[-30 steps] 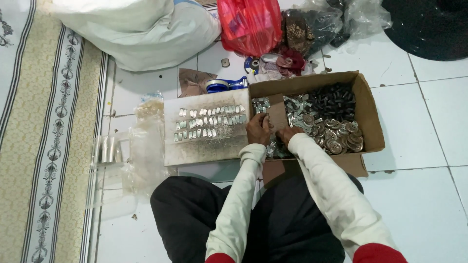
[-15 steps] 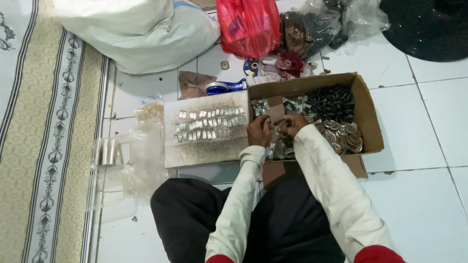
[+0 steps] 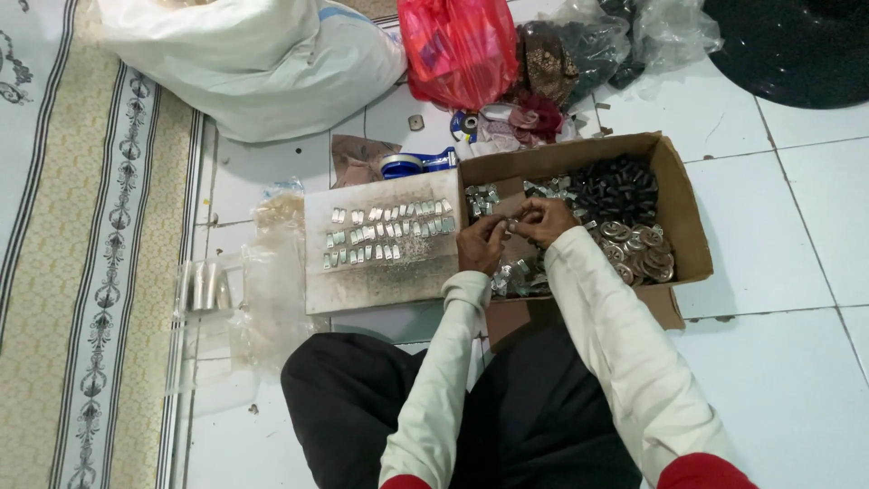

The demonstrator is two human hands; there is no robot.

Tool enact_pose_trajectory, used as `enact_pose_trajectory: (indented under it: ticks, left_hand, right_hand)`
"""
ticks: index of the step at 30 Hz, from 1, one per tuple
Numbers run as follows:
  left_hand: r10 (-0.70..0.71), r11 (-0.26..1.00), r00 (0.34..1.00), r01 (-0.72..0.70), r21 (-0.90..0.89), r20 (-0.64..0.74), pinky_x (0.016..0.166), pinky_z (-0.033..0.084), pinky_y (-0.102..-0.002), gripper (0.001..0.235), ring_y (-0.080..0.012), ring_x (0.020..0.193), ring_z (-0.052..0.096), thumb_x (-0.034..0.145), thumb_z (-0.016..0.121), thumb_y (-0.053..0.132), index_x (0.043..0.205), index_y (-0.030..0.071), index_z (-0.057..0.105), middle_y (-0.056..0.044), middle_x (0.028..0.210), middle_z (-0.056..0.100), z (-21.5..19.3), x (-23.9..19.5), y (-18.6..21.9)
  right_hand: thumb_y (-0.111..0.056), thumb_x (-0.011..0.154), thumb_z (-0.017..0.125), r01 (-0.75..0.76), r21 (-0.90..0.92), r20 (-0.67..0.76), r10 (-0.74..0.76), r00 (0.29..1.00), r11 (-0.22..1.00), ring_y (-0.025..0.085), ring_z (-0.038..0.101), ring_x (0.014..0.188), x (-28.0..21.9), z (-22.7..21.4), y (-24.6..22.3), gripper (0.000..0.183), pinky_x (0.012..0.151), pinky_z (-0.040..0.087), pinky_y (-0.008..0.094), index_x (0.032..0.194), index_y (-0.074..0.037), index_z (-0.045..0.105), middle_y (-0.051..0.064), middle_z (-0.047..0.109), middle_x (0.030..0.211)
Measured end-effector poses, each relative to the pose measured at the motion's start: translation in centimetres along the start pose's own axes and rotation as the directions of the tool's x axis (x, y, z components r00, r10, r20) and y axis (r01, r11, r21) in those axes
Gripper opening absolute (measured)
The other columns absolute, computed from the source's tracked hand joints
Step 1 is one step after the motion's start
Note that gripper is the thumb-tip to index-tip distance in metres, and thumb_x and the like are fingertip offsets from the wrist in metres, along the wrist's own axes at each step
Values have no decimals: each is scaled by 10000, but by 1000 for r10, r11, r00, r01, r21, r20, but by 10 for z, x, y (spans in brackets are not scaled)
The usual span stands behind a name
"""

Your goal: Sorting and arranging small metal accessories from a bulk box onto a board

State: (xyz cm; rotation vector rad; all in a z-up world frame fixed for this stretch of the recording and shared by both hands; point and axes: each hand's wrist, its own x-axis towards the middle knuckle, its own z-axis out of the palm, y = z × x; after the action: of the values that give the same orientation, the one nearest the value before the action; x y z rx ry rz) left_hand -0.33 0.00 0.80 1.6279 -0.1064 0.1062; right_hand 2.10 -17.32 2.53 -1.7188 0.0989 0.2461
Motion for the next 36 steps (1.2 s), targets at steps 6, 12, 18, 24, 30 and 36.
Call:
enact_pose_trajectory:
  ticks: [6, 12, 18, 24, 30, 36]
  left_hand:
    - [1, 999, 1000, -1, -47, -2, 674, 640, -414, 161, -329, 827, 760, 963, 701, -16, 1113, -44, 752, -274, 934, 755, -1, 0, -6]
    - [-7, 998, 997, 2, -69, -81, 712, 630, -414, 173, -292, 844, 741, 994, 665, -1, 1152, -32, 728, -242, 963, 751, -6, 2, -12]
    - [-8, 995, 996, -1, -102, -85, 762, 620, -410, 166, -270, 859, 738, 987, 662, -6, 1137, -17, 733, -221, 942, 755, -8, 5, -15]
    - [-3, 990, 995, -10, -137, -98, 776, 598, -429, 144, -251, 863, 725, 994, 628, -25, 1095, 0, 727, -185, 910, 747, -9, 4, -8]
    - [-62, 993, 994, 53, -103, -89, 790, 572, -416, 118, -231, 866, 693, 1000, 625, 7, 1069, 26, 718, -163, 904, 733, -10, 6, -12]
    - [-52, 993, 994, 40, -113, -99, 806, 568, -429, 113, -263, 876, 702, 1016, 599, -7, 1043, 16, 706, -184, 911, 741, -10, 9, -19]
  right_hand:
    - [-67, 781, 852, 17, -18, -13, -17, 1000, 1000, 215, 689, 685, 3, 3, 5, 267, 531, 613, 309, 1022, -4, 758, 197, 751, 829]
    - [-65, 824, 795, -16, 11, -133, 17, 991, 1000, 232, 697, 701, -5, 5, -3, 216, 523, 626, 354, 1027, 2, 761, 193, 725, 825]
    - [-57, 804, 852, -58, 127, -31, 62, 998, 990, 286, 741, 729, -8, 17, -1, 277, 567, 667, 379, 1023, 64, 733, 239, 719, 855]
    - [-48, 863, 822, -44, 164, -35, 50, 998, 986, 319, 749, 757, -5, 27, 5, 194, 591, 664, 392, 947, 88, 714, 252, 700, 847]
    - [-65, 827, 774, 424, -426, -56, -491, 869, 799, 381, 727, 698, 6, 30, 20, 79, 535, 594, 440, 831, -4, 724, 213, 723, 754]
    - [-194, 830, 741, 92, -220, -244, -146, 959, 971, 268, 708, 718, 6, 42, 23, 123, 596, 584, 418, 851, -74, 718, 139, 733, 776]
